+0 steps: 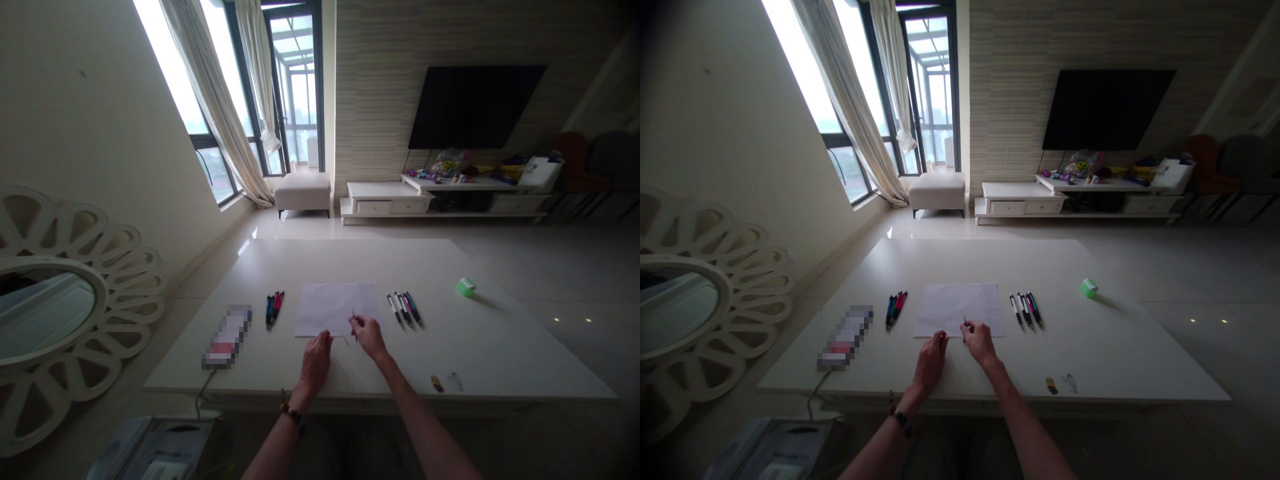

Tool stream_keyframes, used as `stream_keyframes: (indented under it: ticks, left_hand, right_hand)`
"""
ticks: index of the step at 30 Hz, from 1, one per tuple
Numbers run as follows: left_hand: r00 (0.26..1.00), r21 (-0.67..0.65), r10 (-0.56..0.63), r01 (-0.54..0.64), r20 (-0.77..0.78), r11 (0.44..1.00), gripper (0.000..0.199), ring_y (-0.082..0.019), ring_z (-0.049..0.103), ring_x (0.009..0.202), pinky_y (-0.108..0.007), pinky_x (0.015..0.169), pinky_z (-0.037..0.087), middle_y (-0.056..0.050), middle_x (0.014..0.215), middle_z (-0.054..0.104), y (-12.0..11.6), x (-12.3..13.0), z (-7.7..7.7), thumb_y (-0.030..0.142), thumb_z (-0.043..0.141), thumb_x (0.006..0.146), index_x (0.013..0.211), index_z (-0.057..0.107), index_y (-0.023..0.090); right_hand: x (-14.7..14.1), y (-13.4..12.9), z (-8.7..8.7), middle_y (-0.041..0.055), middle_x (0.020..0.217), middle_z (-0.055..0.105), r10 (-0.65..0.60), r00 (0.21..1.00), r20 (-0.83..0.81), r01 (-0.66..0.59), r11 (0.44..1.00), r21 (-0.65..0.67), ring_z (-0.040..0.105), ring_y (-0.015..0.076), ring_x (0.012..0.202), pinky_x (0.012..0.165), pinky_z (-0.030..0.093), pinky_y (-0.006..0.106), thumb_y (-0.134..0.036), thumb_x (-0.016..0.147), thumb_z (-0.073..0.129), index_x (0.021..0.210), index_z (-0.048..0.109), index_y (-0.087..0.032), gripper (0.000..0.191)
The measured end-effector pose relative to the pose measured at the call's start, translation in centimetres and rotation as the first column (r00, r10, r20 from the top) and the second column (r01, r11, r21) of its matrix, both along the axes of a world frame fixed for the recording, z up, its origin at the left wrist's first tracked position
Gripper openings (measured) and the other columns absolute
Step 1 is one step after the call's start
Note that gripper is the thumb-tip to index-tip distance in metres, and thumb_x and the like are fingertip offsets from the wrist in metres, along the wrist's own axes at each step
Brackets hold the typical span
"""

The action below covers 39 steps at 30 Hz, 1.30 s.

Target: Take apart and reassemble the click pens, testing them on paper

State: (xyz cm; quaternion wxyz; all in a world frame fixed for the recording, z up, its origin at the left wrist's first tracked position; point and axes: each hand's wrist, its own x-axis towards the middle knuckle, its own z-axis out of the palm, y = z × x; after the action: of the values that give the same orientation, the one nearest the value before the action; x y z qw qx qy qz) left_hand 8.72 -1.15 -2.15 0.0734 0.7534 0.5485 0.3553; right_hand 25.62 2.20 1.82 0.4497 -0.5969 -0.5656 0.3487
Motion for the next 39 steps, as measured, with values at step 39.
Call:
stream_keyframes:
  ticks: [39]
  left_hand:
    - [0.755,0.036,0.561,-0.586,-0.338,0.810,0.028,-0.019,0.052,0.073,-0.030,0.068,0.032,-0.004,0.072,0.058,-2.8,-12.4,1.1,0.035,0.034,0.085,0.070,0.051,0.020]
  right_hand:
    - [8.7,-4.6,-5.7,0.0018,0.051,0.052,-0.564,0.822,0.078,0.547,0.821,0.164,0.040,0.0150,0.051,0.054,0.031,0.025,-0.057,0.082,0.030,0.060,0.050,-0.018,0.050]
